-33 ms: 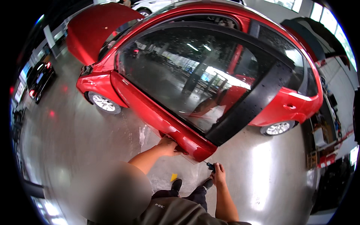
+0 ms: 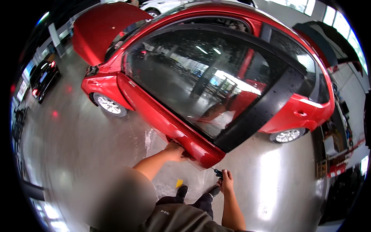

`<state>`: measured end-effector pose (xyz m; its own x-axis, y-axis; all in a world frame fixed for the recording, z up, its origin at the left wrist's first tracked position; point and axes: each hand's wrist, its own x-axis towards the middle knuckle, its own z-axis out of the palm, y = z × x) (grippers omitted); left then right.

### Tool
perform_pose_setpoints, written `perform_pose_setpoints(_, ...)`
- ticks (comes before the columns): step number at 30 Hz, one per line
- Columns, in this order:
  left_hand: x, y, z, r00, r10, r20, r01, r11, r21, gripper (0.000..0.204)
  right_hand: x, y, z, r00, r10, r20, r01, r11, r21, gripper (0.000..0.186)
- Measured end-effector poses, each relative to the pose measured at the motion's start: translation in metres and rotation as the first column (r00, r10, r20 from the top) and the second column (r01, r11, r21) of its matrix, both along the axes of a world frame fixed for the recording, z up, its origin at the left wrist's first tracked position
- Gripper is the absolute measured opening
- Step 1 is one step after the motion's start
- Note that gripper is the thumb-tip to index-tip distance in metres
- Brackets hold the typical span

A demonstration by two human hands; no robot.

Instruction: The person removes the outer trim and lock cylinder from a car door, takes a door panel from the trunk, and uses a screwdriver on the open door frame.

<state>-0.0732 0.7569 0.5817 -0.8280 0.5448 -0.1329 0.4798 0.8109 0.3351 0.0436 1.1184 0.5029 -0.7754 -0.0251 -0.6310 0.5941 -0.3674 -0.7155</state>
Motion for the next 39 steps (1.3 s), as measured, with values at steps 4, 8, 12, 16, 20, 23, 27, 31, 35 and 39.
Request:
perform_pose_setpoints(4, 0.003, -0.004, 0.003, 0.999, -0.024, -0.037, 0.023, 0.999, -0.026, 0.057, 0.007, -0.029, 0.040, 0.945, -0.308, -0.108, 0.300, 0.951, -0.079, 0.021)
perform_pose_setpoints(8, 0.001, -0.004, -0.002, 0.996, 0.033, 0.079, -0.031, 0.999, -0.035, 0.059, 0.011, -0.009, 0.006, 0.995, -0.083, -0.057, 0.082, 0.996, -0.032, 0.030)
perform_pose_setpoints(12, 0.000, -0.003, 0.004, 0.996, 0.037, 0.080, -0.032, 0.998, -0.055, 0.058, 0.014, -0.027, 0.020, 0.963, -0.250, -0.099, 0.242, 0.966, -0.093, 0.029)
perform_pose_setpoints(16, 0.000, -0.003, 0.004, 0.995, 0.043, 0.092, -0.037, 0.997, -0.064, 0.057, 0.008, -0.005, 0.000, 0.998, -0.067, -0.013, 0.066, 0.996, -0.054, 0.030)
perform_pose_setpoints(20, 0.005, -0.011, -0.010, 1.000, 0.007, -0.019, -0.005, 0.997, 0.078, 0.057, 0.013, -0.017, 0.010, 0.987, -0.156, -0.022, 0.153, 0.982, -0.114, 0.028)
perform_pose_setpoints(23, 0.000, -0.004, 0.000, 1.000, -0.013, -0.024, 0.012, 0.999, -0.053, 0.052, 0.017, -0.009, 0.006, 0.965, -0.151, -0.216, 0.125, 0.984, -0.130, 0.032)
perform_pose_setpoints(27, 0.001, -0.008, -0.010, 1.000, 0.013, -0.029, -0.013, 1.000, -0.010, 0.053, 0.011, -0.005, 0.014, 0.999, -0.047, -0.008, 0.046, 0.996, -0.079, 0.031)
perform_pose_setpoints(31, -0.002, -0.005, -0.008, 1.000, -0.014, -0.019, 0.013, 0.999, -0.031, 0.051, 0.016, -0.016, 0.025, 0.961, -0.218, -0.167, 0.195, 0.970, -0.143, 0.034)
perform_pose_setpoints(35, 0.002, -0.009, -0.016, 0.996, -0.017, -0.084, 0.017, 1.000, 0.007, 0.050, 0.010, 0.000, 0.001, 0.983, -0.131, -0.128, 0.122, 0.989, -0.077, 0.034)
perform_pose_setpoints(39, 0.003, -0.005, -0.014, 0.999, 0.042, 0.024, -0.040, 0.997, -0.064, 0.049, 0.014, -0.020, 0.008, 0.963, -0.217, -0.161, 0.195, 0.971, -0.140, 0.029)
